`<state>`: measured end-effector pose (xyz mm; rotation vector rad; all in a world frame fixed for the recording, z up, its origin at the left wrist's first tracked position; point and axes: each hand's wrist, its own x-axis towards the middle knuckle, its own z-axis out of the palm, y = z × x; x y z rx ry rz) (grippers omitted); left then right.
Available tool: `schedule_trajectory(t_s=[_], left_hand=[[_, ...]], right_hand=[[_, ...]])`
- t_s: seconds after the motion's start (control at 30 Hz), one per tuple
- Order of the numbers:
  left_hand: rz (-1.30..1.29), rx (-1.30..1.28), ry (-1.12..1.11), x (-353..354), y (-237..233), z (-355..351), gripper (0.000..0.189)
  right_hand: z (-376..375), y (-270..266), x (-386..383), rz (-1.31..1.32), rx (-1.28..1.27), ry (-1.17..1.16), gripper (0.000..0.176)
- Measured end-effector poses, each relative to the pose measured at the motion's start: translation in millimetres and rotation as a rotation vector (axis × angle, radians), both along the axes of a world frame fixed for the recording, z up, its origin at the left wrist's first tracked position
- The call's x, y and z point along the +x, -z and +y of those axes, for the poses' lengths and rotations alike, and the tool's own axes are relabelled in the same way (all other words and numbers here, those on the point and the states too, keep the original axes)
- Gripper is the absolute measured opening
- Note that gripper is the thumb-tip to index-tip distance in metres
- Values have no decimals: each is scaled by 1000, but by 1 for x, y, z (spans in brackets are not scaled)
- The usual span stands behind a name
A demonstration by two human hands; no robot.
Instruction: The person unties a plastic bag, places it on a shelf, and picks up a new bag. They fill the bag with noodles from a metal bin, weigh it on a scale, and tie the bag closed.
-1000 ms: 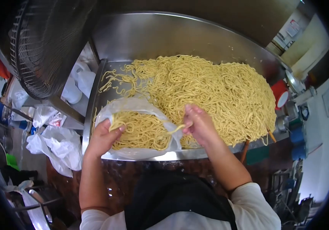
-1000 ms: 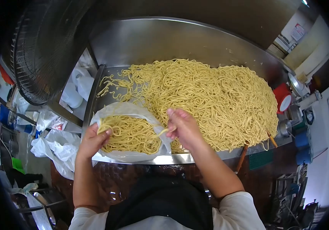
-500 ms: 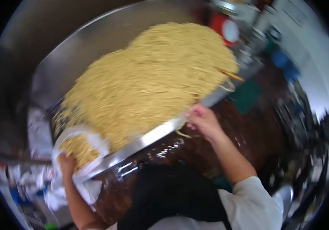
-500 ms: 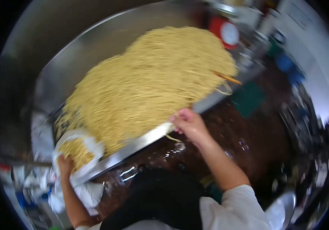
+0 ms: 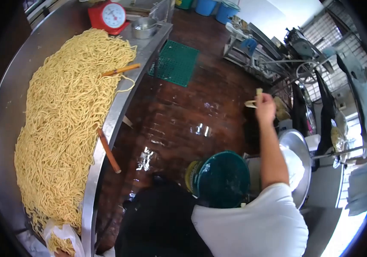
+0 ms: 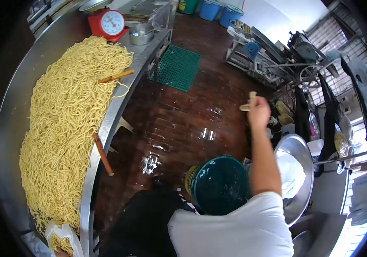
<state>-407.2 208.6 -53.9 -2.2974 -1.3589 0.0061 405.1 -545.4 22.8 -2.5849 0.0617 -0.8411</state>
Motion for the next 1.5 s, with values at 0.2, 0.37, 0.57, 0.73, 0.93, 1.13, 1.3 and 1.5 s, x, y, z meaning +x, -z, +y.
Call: schedule_trajectory(t_s=[0.2,0.37,0.57,0.73,0.93,1.13,1.3,1.5], left_hand=[[-428,-384,-458,76,-64,-52,43],[-393,-510,-189,-35,0,20,45],[-1230,-557,-418,68,-116,-69,11],[-1580,-688,-158,71,-125,-95,23],[-1788,-817,-16,51,-109,-110,28],[-1788,-967,89,25,-118,-99,27],[-1822,-925,11,8,-120,-86,27],[-1024,-697,-171,-2,-111,-65,24]], right_hand=[[-96,-46,0,7,381,341,77],[15,38,-9,215,731,-160,42],[300,32,-73,602,760,-852,28],[546,-19,-249,797,644,-1630,20],[722,-46,-478,611,48,-2182,29],[779,3,-598,436,-410,-2418,24],[780,-30,-551,406,-671,-2344,31],[786,-74,-463,513,-601,-2070,56]])
